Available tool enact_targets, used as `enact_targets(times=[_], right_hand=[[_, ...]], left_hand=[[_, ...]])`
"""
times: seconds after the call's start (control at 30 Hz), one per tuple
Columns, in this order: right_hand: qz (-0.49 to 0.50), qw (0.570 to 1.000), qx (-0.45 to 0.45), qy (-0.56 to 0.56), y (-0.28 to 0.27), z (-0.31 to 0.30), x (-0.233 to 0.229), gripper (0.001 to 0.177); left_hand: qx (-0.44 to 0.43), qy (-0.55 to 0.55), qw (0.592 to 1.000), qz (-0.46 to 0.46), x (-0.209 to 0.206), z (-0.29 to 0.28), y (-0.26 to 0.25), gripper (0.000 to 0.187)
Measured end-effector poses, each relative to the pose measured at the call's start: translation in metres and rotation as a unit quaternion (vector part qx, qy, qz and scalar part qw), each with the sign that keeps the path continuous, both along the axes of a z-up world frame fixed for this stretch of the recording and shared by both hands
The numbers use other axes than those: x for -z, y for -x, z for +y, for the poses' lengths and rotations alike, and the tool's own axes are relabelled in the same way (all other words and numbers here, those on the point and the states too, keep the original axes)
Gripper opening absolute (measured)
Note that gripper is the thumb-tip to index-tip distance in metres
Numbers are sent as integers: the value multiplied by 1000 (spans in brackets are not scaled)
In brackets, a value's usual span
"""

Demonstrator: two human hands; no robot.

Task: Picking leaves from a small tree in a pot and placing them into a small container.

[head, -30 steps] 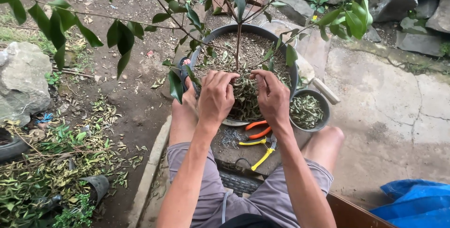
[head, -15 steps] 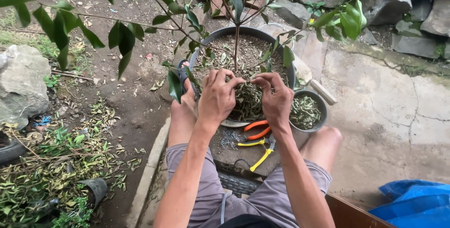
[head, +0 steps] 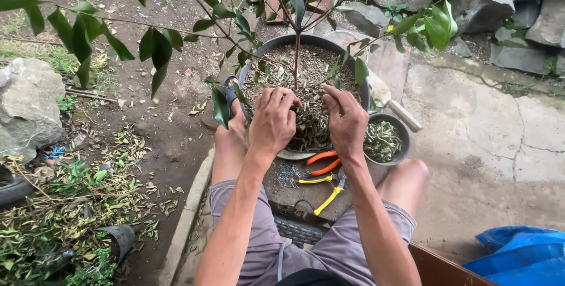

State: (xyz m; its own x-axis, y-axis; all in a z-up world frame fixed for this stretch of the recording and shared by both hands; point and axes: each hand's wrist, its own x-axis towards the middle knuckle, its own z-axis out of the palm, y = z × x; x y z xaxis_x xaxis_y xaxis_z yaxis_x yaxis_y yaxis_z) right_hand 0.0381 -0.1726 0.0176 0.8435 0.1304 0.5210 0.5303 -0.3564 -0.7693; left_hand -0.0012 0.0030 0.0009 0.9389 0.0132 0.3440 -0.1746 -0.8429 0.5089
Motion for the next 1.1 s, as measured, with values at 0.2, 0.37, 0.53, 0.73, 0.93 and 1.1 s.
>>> enact_targets(times=[0.2, 0.37, 0.53, 0.73, 0.93, 1.1], right_hand=[[22, 999, -26, -9, -2, -3, 1, 20], [8, 1000, -4, 6, -6, -4, 6, 15], [7, 1000, 10, 2, -1, -7, 7, 12], [7, 997, 78, 8, 25, -58, 10, 16], [25, 957, 230, 174, 39, -129, 42, 14], [178, 905, 208, 326, 70, -118, -21, 33]], left_hand=[[-15, 28, 999, -39, 7, 0, -3, 27], [-64, 58, 996, -20, -16, -6, 2, 31], [-89, 79, 993, 9, -30, -4, 2, 32], [-28, 18, 996, 82, 5, 21, -32, 41], [-118, -16, 990, -70, 46, -2, -53, 37], [54, -48, 997, 11, 17, 34, -16, 38]])
